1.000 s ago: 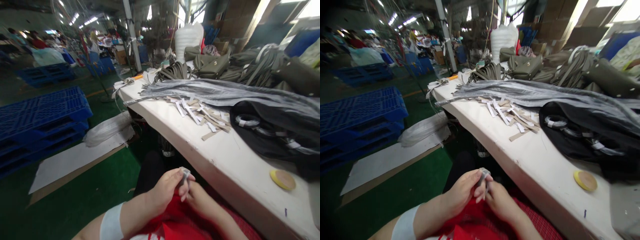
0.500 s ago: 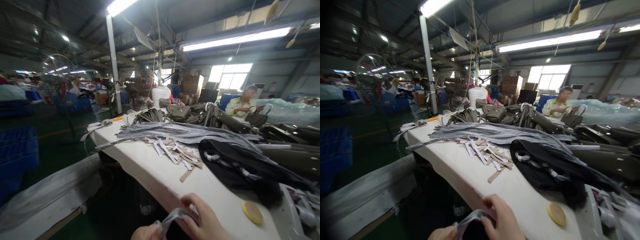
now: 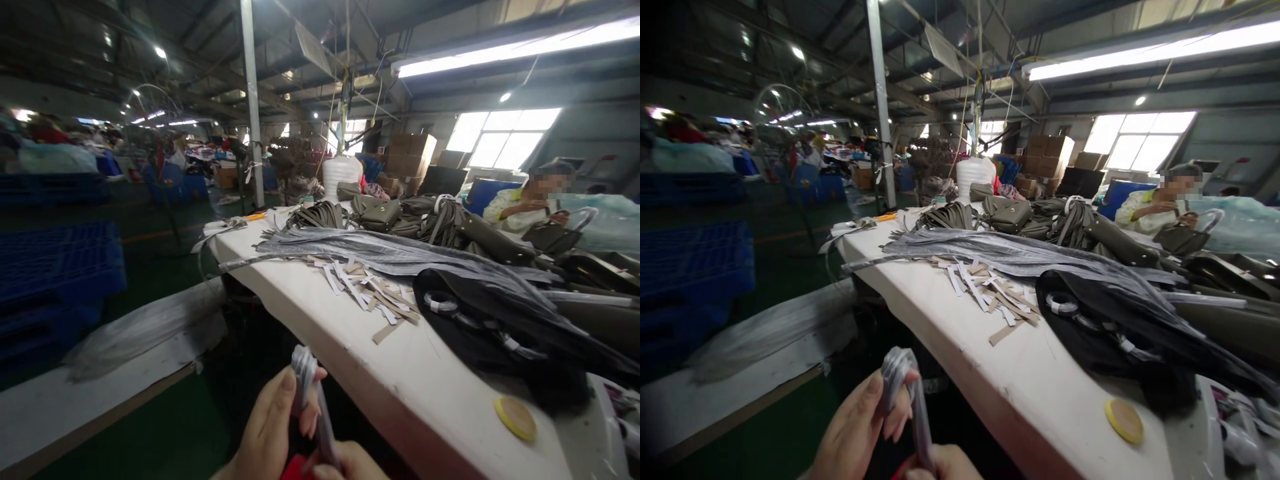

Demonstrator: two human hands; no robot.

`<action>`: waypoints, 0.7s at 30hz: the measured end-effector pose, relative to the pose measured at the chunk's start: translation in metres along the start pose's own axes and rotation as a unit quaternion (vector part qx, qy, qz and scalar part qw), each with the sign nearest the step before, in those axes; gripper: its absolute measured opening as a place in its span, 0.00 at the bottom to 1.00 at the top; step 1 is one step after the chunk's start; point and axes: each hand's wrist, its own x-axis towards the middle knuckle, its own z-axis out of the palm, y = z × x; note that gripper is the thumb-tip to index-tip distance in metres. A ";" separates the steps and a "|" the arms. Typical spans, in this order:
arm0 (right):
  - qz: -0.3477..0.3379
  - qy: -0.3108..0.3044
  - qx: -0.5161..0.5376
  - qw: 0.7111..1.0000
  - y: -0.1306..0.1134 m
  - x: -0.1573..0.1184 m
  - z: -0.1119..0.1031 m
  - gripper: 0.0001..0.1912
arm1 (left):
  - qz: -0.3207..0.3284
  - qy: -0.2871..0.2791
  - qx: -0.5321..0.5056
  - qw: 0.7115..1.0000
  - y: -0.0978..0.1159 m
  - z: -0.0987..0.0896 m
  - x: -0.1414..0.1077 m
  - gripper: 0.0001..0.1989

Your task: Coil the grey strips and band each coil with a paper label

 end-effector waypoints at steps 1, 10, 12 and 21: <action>-0.002 0.024 -0.005 1.000 0.000 -0.004 -0.003 0.32 | 0.002 -0.009 0.006 1.000 0.004 -0.003 0.003 0.25; -0.019 0.046 -0.035 0.998 -0.008 -0.018 -0.027 0.22 | -0.079 -0.115 -0.015 0.990 0.014 -0.010 0.015 0.30; -0.025 0.086 -0.078 0.993 -0.003 -0.015 -0.019 0.21 | -0.084 -0.104 -0.050 0.990 0.012 -0.008 0.017 0.29; -0.009 0.148 -0.124 0.981 0.001 -0.007 -0.008 0.26 | -0.100 -0.074 -0.199 0.972 0.018 -0.006 0.029 0.24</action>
